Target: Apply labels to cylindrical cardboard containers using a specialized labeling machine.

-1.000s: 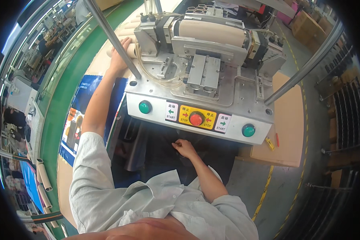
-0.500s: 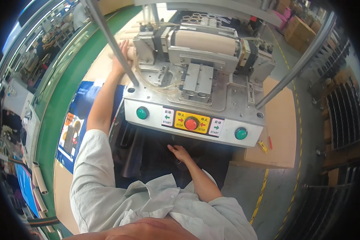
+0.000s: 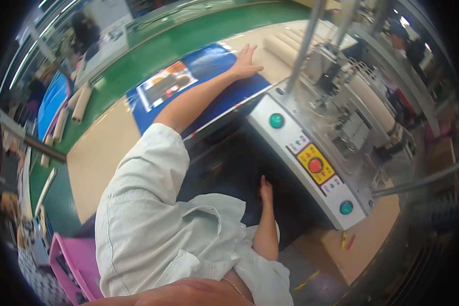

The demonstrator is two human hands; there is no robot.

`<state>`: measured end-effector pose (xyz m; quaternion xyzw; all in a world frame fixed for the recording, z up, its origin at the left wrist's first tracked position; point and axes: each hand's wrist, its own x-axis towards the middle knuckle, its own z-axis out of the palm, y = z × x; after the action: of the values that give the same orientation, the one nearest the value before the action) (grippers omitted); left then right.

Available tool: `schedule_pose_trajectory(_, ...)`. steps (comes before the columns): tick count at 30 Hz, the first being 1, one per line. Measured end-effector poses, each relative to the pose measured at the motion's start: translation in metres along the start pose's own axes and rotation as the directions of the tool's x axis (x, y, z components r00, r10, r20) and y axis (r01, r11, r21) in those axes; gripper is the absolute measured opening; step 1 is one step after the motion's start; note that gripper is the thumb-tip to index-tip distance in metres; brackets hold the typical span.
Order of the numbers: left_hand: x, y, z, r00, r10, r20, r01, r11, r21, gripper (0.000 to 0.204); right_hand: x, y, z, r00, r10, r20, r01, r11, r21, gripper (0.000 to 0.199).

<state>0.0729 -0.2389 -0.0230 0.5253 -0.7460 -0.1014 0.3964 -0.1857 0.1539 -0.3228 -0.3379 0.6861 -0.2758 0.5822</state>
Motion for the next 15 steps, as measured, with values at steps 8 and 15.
schedule_pose_trajectory(8,-0.163,-0.158,-0.356,0.819,0.109,-0.563,0.366,0.656,0.660,0.067,-0.014,-0.008,-0.002,0.986,-0.164,-0.022,0.161,0.980,-0.121,0.060)
schedule_pose_trajectory(15,-0.374,-0.253,-0.536,0.363,-0.326,-0.873,0.923,0.251,0.290,0.082,0.007,0.023,-0.030,0.961,-0.275,-0.001,0.266,0.929,-0.257,0.040)
